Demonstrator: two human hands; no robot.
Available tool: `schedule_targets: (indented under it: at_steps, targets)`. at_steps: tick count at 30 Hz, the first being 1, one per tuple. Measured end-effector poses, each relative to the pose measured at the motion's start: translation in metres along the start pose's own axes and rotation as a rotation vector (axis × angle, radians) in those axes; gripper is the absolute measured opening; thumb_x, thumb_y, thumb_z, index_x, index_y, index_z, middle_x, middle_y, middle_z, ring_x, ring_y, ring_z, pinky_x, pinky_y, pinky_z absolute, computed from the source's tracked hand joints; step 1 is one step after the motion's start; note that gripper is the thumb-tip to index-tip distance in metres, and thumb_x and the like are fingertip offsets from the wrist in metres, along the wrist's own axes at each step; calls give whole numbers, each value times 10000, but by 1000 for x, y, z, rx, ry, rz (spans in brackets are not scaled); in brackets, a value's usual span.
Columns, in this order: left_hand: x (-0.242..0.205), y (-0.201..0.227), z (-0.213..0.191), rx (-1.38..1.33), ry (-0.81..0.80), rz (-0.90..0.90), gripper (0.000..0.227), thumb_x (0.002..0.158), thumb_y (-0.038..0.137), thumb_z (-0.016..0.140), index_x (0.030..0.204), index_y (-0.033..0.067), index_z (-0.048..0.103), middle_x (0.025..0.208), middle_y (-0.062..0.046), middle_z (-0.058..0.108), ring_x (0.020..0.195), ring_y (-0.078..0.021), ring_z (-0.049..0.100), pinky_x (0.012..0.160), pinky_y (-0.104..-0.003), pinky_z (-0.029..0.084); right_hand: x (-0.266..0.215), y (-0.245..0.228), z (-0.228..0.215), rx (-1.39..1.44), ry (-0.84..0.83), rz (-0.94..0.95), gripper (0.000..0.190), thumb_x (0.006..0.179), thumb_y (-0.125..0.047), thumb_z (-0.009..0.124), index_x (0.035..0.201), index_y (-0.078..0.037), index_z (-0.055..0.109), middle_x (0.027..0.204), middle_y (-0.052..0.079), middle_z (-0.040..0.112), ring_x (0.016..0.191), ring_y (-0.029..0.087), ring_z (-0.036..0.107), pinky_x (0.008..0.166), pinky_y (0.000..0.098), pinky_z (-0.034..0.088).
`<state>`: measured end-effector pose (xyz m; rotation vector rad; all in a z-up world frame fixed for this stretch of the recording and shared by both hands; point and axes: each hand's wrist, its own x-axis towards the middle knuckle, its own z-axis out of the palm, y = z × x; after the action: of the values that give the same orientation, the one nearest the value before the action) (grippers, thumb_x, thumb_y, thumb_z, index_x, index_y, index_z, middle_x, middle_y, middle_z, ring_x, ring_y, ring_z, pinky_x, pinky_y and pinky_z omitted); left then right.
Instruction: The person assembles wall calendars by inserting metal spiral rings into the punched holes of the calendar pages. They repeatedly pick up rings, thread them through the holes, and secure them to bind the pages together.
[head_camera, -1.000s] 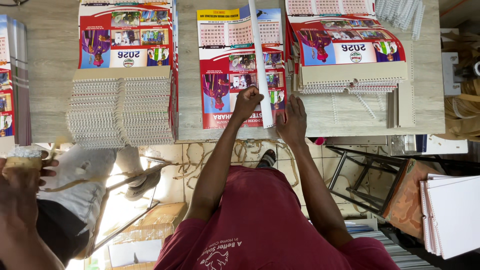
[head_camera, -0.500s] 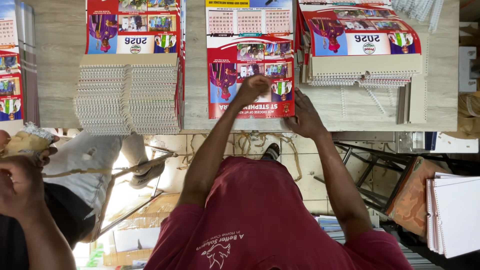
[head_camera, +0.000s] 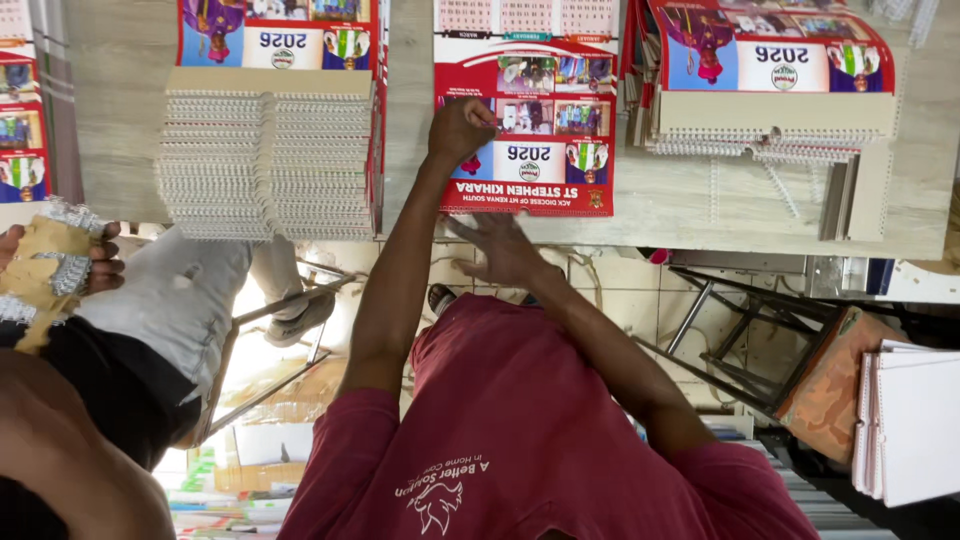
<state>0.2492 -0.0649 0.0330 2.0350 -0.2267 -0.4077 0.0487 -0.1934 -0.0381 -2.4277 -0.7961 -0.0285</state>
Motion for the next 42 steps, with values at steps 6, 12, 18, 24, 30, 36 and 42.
schedule_targets:
  at_steps: [6, 12, 18, 24, 30, 36, 42]
  targets:
    - [5, -3, -4, -153, -53, -4, 231, 847, 210, 835, 1022, 90, 742, 816, -95, 761, 695, -152, 716, 626, -300, 552, -8, -58, -95, 390, 162, 171, 1029, 947, -648, 602, 1684, -105, 133, 1469, 301, 493, 1353, 462, 451, 1176, 670, 184]
    - [-135, 90, -79, 357, 299, -319, 637, 985, 649, 567, 933, 34, 725, 919, -211, 738, 970, -387, 727, 884, -539, 550, -10, -74, -126, 327, 230, 208, 989, 954, -487, 724, 1671, -61, 194, 1383, 257, 544, 1318, 429, 486, 1213, 596, 191]
    - [-185, 21, -31, -776, 38, -467, 510, 931, 536, 734, 1018, 39, 662, 995, -266, 758, 796, -343, 776, 649, -404, 640, -27, -78, -131, 412, 149, 187, 955, 957, -461, 689, 1679, -84, 189, 1469, 289, 508, 1324, 480, 493, 1183, 658, 209]
    - [-193, 16, 6, -853, 180, -359, 242, 971, 151, 668, 1074, -66, 698, 789, -72, 592, 720, -351, 774, 601, -353, 651, -60, -77, -251, 208, 618, 479, 369, 1008, -66, 421, 889, -9, 766, 810, 173, 749, 700, 351, 712, 770, 501, 576]
    - [-193, 0, 18, -726, 178, -476, 485, 921, 226, 724, 1323, -36, 651, 1207, -220, 743, 725, -260, 777, 544, -267, 621, -291, 203, -378, -424, 820, 1028, 548, 1131, -342, 832, 1323, 142, 661, 1277, 304, 696, 1190, 409, 654, 972, 487, 512]
    - [-202, 10, 24, -716, 223, -508, 407, 923, 268, 732, 1203, -25, 708, 947, -146, 749, 741, -291, 780, 546, -292, 596, -300, 223, -364, -321, 360, 1523, 593, 1033, -536, 779, 680, -175, 469, 666, -15, 525, 663, 196, 505, 603, 434, 437]
    - [-203, -1, 30, -723, 241, -515, 427, 922, 284, 730, 1224, -17, 712, 1000, -112, 729, 806, -308, 786, 573, -302, 607, -294, 205, -364, -249, 730, 1365, 889, 1034, -401, 1007, 660, -212, 223, 640, -93, 235, 657, 108, 182, 599, 354, 160]
